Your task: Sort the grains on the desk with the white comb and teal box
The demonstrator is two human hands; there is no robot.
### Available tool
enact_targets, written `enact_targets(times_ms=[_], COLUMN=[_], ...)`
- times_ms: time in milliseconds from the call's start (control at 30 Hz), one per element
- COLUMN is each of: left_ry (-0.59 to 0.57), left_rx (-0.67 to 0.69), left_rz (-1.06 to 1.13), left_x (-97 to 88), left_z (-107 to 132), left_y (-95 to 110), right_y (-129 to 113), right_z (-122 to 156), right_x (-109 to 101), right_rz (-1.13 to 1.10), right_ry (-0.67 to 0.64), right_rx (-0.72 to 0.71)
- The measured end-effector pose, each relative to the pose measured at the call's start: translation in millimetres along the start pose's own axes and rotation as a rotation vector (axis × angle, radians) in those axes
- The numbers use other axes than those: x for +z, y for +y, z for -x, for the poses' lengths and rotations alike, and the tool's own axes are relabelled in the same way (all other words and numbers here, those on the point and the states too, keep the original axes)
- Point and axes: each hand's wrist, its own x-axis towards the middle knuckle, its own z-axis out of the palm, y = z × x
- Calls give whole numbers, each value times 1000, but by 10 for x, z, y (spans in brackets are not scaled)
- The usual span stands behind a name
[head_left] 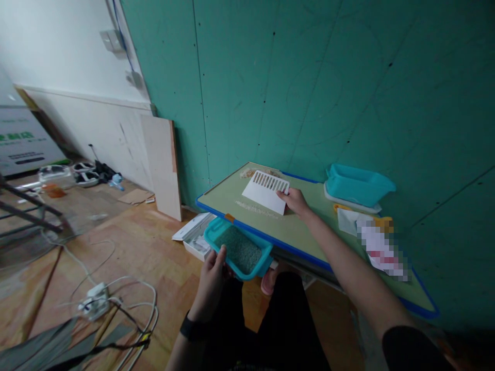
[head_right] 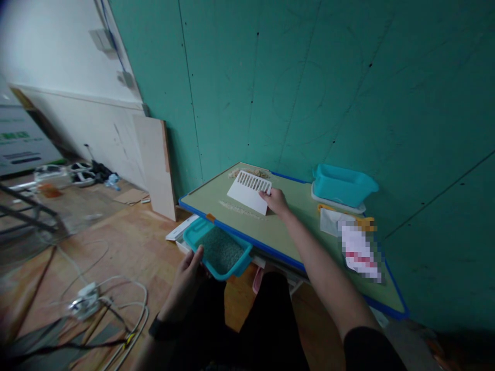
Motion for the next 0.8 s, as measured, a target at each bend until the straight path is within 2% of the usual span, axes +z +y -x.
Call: enact_targets(times_ms=[233,367,467,567,667,800], left_ry=[-23,-1,20,23,9,-3], left_rx=[4,-1,-17,-23,-20,-17], left_rz=[0,7,21,29,33,33], left_x=[3,26,22,5,-8,-5], left_z=[18,28,18,3,-3,-2], left_y=[24,49,42,28,12,-4], right_y=[-100,-186,-234,-208,-108,44], right_z=[88,108,121,234,486,869], right_x=[104,28,-212,-559,-891,-1174], right_rz=[-66,-137,-173,-91,21,68], right_ry=[-97,-79,-13,87,220,272], right_rx=[-35,26,91,75,43,101])
